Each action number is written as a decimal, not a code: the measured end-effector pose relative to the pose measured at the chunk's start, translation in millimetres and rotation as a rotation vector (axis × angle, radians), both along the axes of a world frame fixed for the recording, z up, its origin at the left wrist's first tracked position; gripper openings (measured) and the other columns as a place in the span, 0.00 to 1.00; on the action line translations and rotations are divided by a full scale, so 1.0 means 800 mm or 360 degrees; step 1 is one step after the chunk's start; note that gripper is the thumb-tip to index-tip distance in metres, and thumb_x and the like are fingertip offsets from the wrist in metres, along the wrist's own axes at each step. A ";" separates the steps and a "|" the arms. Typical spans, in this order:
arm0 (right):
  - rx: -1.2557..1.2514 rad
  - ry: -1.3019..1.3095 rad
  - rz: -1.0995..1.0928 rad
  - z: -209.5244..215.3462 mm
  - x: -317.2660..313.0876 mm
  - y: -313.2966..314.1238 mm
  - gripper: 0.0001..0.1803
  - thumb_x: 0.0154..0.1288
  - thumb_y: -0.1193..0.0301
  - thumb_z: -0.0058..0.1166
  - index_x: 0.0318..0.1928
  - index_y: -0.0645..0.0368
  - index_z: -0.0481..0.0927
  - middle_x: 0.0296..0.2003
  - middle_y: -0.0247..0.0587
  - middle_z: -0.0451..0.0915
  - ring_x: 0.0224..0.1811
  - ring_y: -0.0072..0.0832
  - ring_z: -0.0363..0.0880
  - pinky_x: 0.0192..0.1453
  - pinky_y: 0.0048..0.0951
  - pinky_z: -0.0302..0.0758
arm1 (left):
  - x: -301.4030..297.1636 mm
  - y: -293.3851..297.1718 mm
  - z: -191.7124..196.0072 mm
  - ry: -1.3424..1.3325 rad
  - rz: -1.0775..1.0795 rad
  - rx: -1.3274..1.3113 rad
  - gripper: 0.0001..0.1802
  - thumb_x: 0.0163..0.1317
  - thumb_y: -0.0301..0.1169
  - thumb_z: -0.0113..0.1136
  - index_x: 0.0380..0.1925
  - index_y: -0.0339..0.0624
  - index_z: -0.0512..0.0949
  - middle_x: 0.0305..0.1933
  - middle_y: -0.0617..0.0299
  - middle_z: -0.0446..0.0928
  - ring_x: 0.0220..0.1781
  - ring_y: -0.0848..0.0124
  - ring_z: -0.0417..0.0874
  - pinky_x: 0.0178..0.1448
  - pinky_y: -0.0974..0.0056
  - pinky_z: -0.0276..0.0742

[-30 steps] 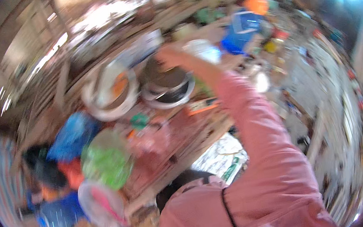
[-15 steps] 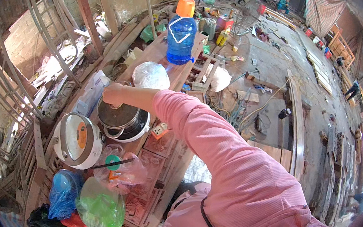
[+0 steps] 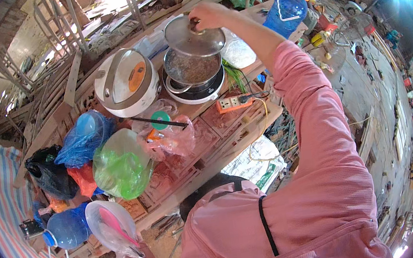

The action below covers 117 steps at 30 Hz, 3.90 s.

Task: The person pours water from a large blue dispenser into an orange cup and adds it to a pot on a hot plate. They then handle several plastic bags, removing a white bowl and a pink spoon, and place them on the table.

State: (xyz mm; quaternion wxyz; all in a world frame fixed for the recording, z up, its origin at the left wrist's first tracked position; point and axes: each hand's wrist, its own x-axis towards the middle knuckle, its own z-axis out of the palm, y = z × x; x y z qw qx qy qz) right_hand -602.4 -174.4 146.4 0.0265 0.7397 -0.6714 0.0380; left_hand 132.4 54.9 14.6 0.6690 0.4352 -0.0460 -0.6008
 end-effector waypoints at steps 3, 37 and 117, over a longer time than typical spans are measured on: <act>0.0105 0.0005 -0.0180 0.032 0.009 0.004 0.16 0.48 0.65 0.60 0.38 0.60 0.81 0.38 0.50 0.81 0.44 0.46 0.81 0.48 0.47 0.77 | 0.002 0.004 0.002 -0.0082 -0.0151 -0.0138 0.38 0.66 0.57 0.51 0.70 0.49 0.61 0.73 0.59 0.63 0.72 0.56 0.65 0.72 0.42 0.66; 0.0127 0.0700 0.0265 -0.068 0.082 0.014 0.16 0.48 0.58 0.66 0.36 0.51 0.84 0.40 0.29 0.80 0.56 0.29 0.71 0.58 0.37 0.66 | -0.031 -0.011 0.043 -0.0033 0.0006 0.0074 0.34 0.69 0.54 0.48 0.70 0.50 0.61 0.73 0.59 0.62 0.73 0.53 0.63 0.71 0.39 0.64; -0.0793 -0.3146 -0.1529 -0.346 0.277 0.147 0.12 0.62 0.78 0.53 0.45 0.64 0.71 0.32 0.37 0.76 0.32 0.23 0.77 0.35 0.24 0.73 | -0.074 -0.056 0.071 -0.0085 -0.1069 -0.0499 0.35 0.68 0.48 0.52 0.69 0.43 0.58 0.74 0.56 0.58 0.73 0.57 0.60 0.76 0.47 0.60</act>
